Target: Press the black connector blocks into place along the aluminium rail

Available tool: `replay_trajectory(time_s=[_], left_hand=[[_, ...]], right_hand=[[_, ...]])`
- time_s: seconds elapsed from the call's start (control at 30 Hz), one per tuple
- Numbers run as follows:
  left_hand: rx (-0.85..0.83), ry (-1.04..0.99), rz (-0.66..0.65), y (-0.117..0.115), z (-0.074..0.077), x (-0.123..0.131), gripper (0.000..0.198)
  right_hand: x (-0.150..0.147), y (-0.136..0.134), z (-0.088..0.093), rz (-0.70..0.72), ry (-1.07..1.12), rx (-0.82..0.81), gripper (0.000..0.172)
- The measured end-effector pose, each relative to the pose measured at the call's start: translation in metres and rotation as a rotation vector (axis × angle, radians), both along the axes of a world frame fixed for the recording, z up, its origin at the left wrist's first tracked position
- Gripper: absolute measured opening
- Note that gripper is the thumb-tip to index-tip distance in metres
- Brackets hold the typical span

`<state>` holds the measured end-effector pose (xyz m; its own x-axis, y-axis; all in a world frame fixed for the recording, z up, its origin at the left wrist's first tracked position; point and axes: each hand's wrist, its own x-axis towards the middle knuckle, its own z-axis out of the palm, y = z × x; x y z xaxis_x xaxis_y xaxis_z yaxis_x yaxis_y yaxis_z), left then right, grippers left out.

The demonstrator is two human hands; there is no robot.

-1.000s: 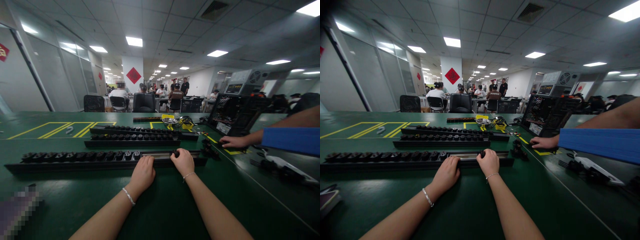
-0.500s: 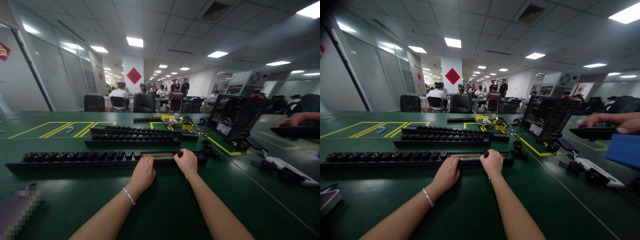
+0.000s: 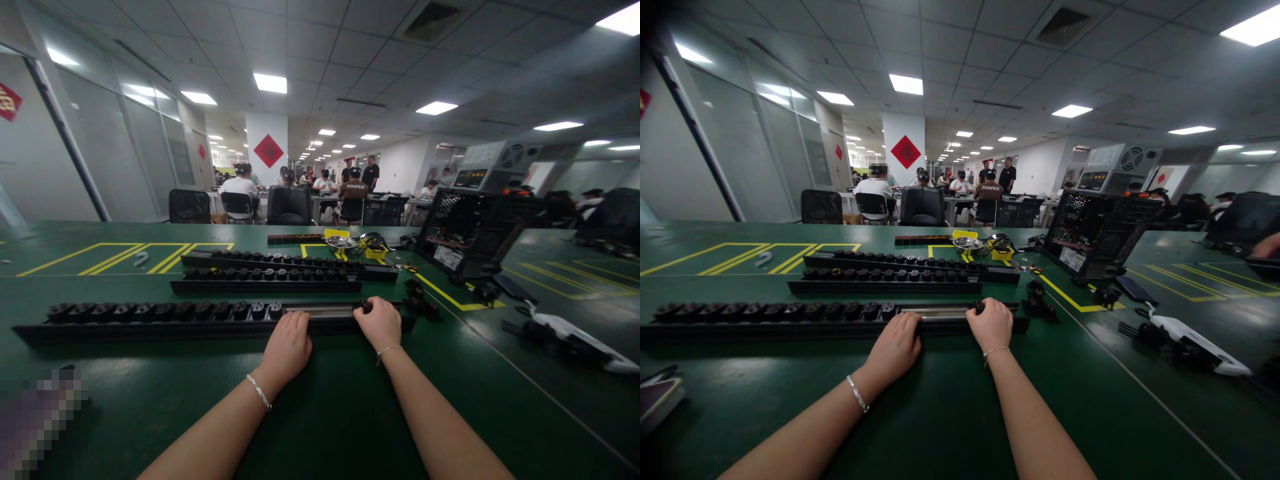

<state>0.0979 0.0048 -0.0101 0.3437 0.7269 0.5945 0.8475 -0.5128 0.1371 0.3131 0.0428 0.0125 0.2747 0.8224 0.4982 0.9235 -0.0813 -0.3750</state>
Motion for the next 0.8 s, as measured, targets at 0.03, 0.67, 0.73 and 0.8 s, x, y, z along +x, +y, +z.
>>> replay_trajectory(time_s=[0.03, 0.67, 0.73, 0.8], left_hand=[[-0.002, -0.002, -0.002, 0.0, 0.0001, -0.0001, 0.035], [0.008, 0.018, 0.002, 0.0002, 0.0007, -0.0008, 0.034], [0.008, 0.018, 0.001, 0.0004, 0.0007, -0.0007, 0.035], [0.008, 0.019, 0.001, 0.0008, 0.0007, -0.0006, 0.035]], right_hand=[[0.0014, 0.0002, 0.0, -0.002, 0.0, 0.0, 0.018], [0.0053, -0.0006, 0.004, -0.013, -0.005, -0.051, 0.02], [0.0063, 0.0002, 0.0038, -0.024, -0.01, -0.06, 0.02], [0.0075, 0.0011, 0.0032, -0.039, -0.016, -0.067, 0.02]])
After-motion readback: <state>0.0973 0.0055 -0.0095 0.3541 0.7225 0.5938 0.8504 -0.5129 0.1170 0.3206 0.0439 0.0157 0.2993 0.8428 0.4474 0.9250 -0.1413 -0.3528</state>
